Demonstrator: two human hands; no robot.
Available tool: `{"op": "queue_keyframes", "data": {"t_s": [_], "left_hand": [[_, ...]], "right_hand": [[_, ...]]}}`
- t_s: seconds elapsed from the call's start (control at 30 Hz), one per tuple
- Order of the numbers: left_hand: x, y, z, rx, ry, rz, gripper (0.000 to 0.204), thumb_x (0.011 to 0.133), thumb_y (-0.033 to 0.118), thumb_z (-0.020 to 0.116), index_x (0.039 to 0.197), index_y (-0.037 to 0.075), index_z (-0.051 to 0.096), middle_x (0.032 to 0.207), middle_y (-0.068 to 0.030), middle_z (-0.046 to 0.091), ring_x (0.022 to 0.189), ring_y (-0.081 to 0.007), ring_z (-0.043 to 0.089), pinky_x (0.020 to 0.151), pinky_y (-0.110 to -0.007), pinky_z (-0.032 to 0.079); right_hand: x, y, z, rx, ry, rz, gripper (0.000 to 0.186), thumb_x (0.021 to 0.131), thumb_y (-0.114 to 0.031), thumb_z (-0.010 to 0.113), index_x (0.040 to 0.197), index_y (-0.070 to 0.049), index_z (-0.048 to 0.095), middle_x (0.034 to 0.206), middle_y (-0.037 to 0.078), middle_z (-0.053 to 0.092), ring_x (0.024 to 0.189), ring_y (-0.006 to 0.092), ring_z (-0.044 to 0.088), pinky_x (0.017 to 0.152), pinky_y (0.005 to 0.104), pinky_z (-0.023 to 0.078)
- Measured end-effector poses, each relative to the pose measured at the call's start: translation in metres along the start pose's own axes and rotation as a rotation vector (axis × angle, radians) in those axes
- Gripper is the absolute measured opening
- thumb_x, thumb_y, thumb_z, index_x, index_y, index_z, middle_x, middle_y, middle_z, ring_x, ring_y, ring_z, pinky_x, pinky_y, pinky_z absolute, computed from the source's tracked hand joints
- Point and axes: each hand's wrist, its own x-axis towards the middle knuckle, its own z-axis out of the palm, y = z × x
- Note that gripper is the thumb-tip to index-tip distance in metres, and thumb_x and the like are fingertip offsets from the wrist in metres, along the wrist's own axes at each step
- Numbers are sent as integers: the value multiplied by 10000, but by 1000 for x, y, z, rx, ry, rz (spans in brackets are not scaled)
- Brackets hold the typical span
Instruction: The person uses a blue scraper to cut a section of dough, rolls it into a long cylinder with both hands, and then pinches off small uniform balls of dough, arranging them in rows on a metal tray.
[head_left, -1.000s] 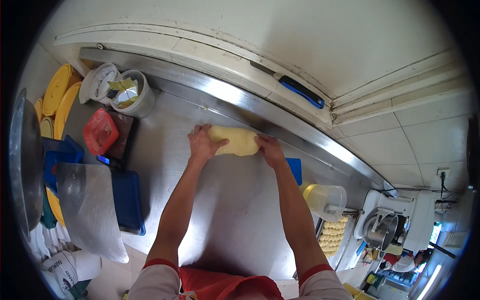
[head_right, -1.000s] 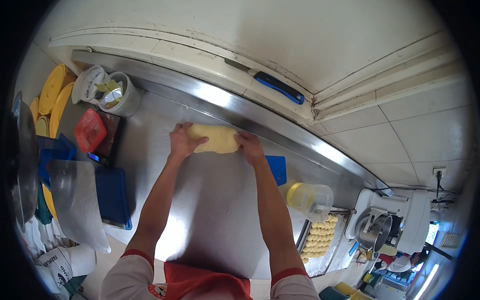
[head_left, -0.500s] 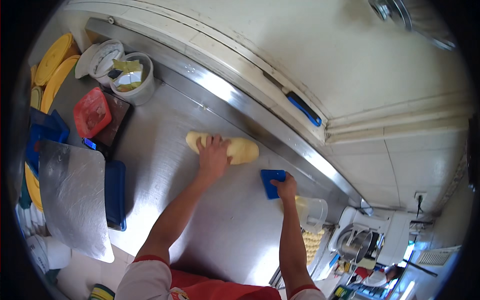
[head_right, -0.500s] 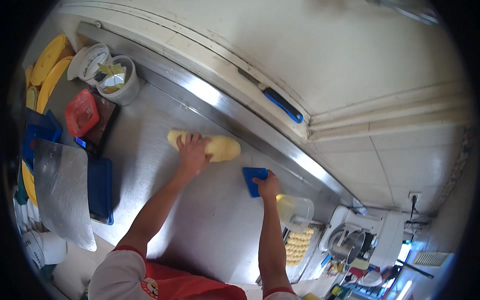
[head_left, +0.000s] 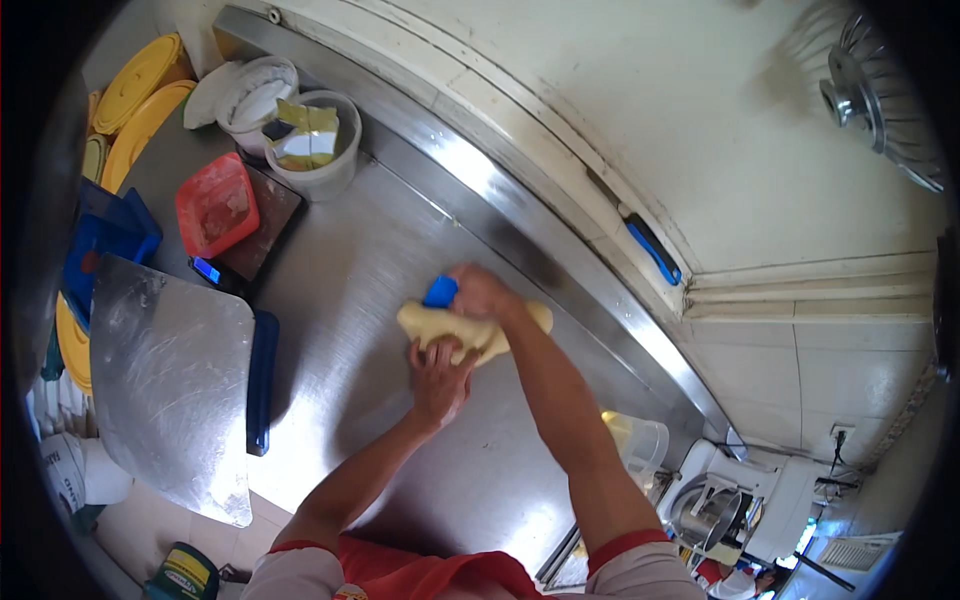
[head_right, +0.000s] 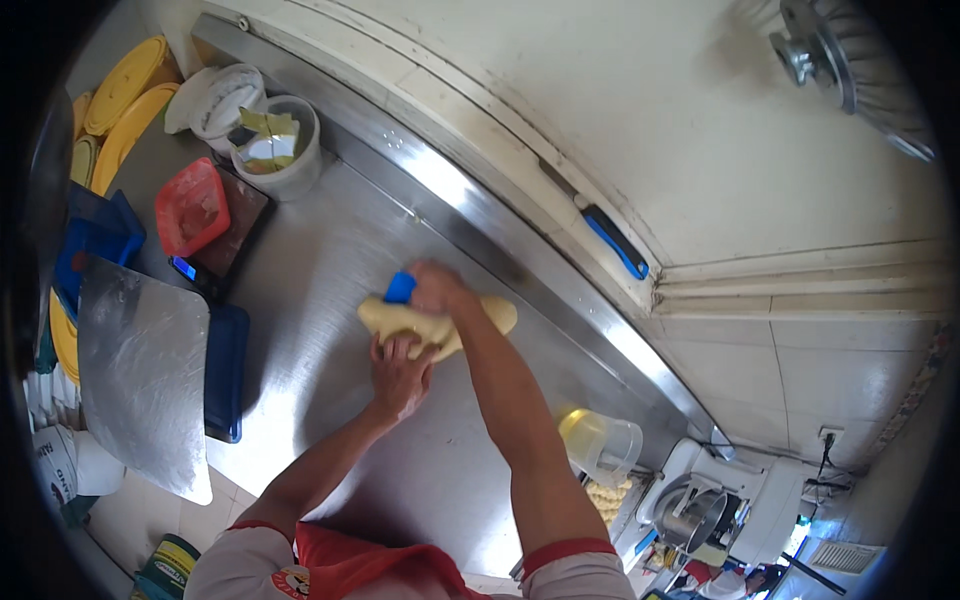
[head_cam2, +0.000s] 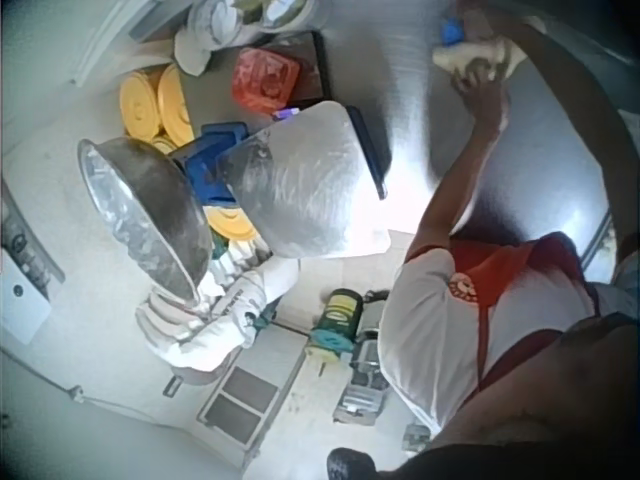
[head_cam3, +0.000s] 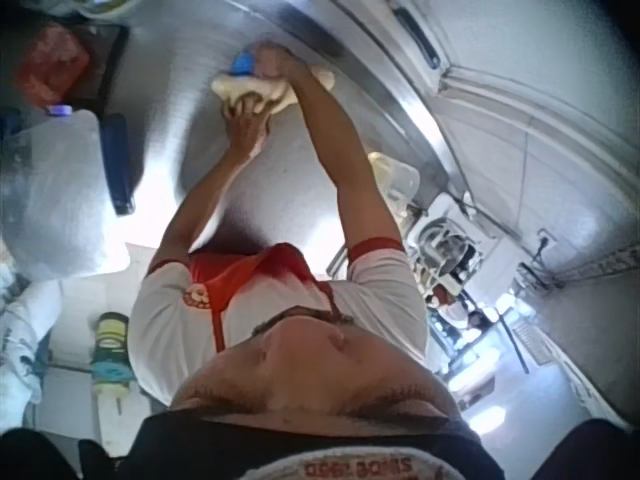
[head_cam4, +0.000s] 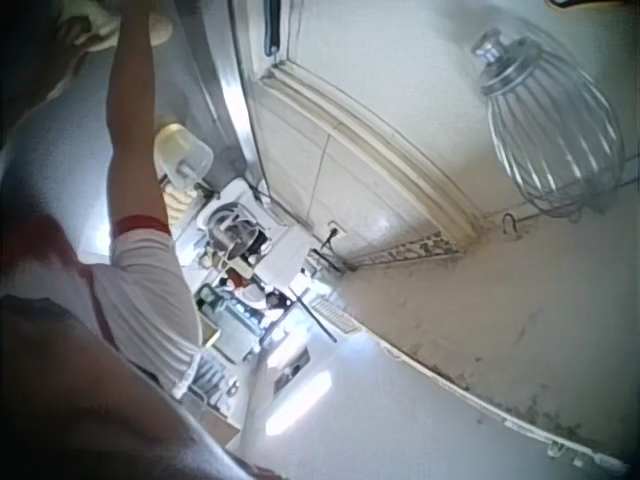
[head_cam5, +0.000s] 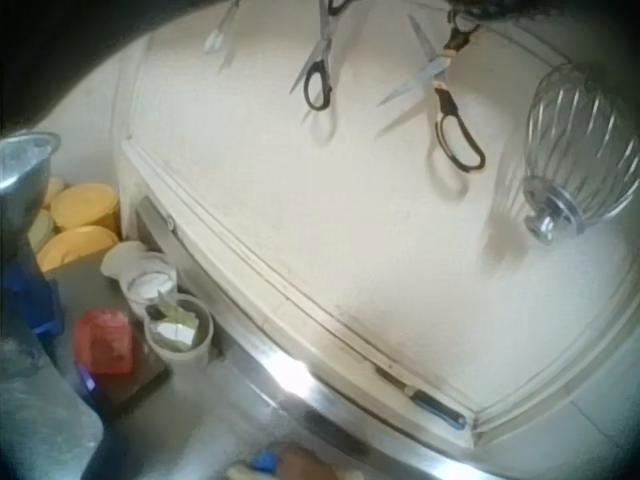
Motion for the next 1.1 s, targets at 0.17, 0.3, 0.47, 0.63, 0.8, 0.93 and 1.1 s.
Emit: {"op": "queue_keyframes", "data": {"t_s": [0.17,0.3,0.47,0.63,0.8,0.93,1.1], "left_hand": [[-68,4,-22,71,-134,-76,518,769,232,739,1271,221,610,1164,-69,509,1139,-262,478,975,-634,316],[-72,11,-23,88,-199,-95,717,752,264,760,1418,267,494,1241,-95,451,1164,-298,445,944,-650,332],[-63,26,-37,102,-316,-126,698,745,284,771,1394,241,518,1258,-98,462,1211,-301,430,980,-644,316],[-57,45,-76,-11,-257,-30,815,669,332,847,1402,243,501,1425,-119,399,1326,-329,364,1041,-672,258],[-42,9,-87,246,-310,98,958,593,388,891,1431,252,448,1426,-128,411,1364,-361,334,1063,-687,230],[-28,-19,-82,287,-500,93,1026,566,423,902,1445,241,405,1472,-140,378,1394,-385,317,1046,-715,249],[5,9,-75,208,-721,20,802,606,323,881,1310,153,535,1291,-172,573,1194,-362,550,983,-522,436]], "right_hand": [[-74,-77,23,-86,138,-181,276,735,-159,693,1008,-143,728,1009,137,706,994,371,648,905,471,510],[-90,-12,-20,-149,611,23,210,770,-113,672,970,-130,731,940,143,707,912,360,664,800,460,530],[-81,46,-7,-326,431,248,263,773,-121,636,1020,-110,724,982,186,707,906,369,690,786,448,560],[-109,42,84,-63,-8,92,515,545,-120,821,1031,-40,673,950,208,704,932,372,675,806,462,537],[-205,22,120,227,380,233,735,658,-214,837,1310,-43,543,1169,233,641,1119,400,597,943,466,495],[-263,3,122,73,847,792,976,699,-339,843,1467,-30,327,1438,234,454,1310,387,459,1015,506,445],[-239,-52,207,210,640,392,760,763,-292,770,1403,-42,446,1364,194,526,1245,351,501,1023,458,415]]}}
